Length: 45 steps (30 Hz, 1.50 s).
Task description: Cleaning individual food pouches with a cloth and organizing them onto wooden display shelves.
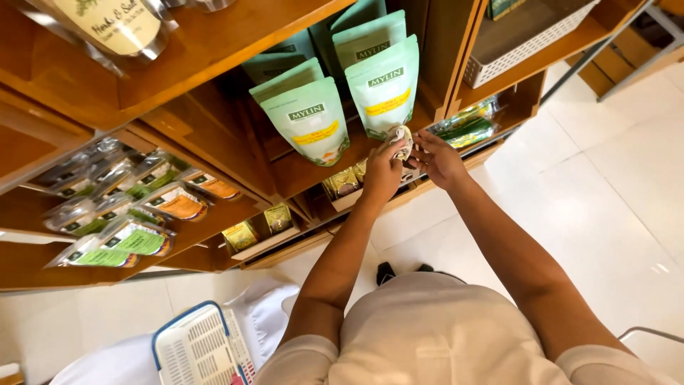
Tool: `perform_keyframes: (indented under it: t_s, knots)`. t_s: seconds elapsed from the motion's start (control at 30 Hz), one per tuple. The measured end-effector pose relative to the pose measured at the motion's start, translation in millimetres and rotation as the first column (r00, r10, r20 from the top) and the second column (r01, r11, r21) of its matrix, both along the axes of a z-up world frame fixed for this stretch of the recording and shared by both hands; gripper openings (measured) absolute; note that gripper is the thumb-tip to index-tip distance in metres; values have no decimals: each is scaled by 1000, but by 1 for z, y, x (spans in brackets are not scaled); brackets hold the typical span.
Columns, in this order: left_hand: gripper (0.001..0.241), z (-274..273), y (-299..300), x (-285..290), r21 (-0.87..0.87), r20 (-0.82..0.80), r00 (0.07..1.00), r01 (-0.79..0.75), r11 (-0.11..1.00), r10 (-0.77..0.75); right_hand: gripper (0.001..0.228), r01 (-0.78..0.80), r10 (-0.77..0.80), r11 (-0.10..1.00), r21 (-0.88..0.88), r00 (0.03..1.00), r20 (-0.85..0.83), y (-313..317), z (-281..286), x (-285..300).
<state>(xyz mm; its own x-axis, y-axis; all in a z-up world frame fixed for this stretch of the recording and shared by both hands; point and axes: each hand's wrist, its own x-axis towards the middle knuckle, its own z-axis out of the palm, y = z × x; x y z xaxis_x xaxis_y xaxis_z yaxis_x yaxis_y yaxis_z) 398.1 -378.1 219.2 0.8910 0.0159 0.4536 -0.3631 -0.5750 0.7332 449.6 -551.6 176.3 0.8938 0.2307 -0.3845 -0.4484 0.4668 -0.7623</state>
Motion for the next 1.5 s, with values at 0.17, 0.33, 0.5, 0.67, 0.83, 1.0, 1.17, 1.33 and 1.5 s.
perform_keyframes:
  t_s: [0.17,0.33,0.5,0.67,0.83,1.0,1.17,1.33,1.5]
  knots:
    - [54,12,-17,8,11,104,993,63,998,-64,42,75,-75,997,-15,997,-12,-5,22,0]
    - [43,-3,-34,42,178,175,981,49,983,-80,40,34,-35,999,-42,999,-11,-19,13,23]
    - [35,15,-38,39,91,116,983,132,987,-142,47,-123,136,960,-252,990,37,-42,27,46]
    - [43,96,-45,32,34,220,975,-48,998,39,32,164,233,844,-510,745,625,-56,153,19]
    - [39,213,-47,-2,-54,518,835,-186,981,187,34,235,305,893,-383,309,901,-64,283,-2]
    - [11,286,-24,-21,-66,735,547,-531,845,401,41,168,394,902,-398,62,917,-71,349,-4]
    - [48,315,-14,3,129,576,577,-764,633,579,44,211,355,910,-357,51,934,-65,368,19]
    - [42,337,-69,30,249,613,659,-685,684,437,43,245,276,933,-262,-26,961,-57,367,40]
    - [28,342,-90,38,278,721,683,-441,854,119,47,245,168,958,-148,-63,984,-53,370,43]
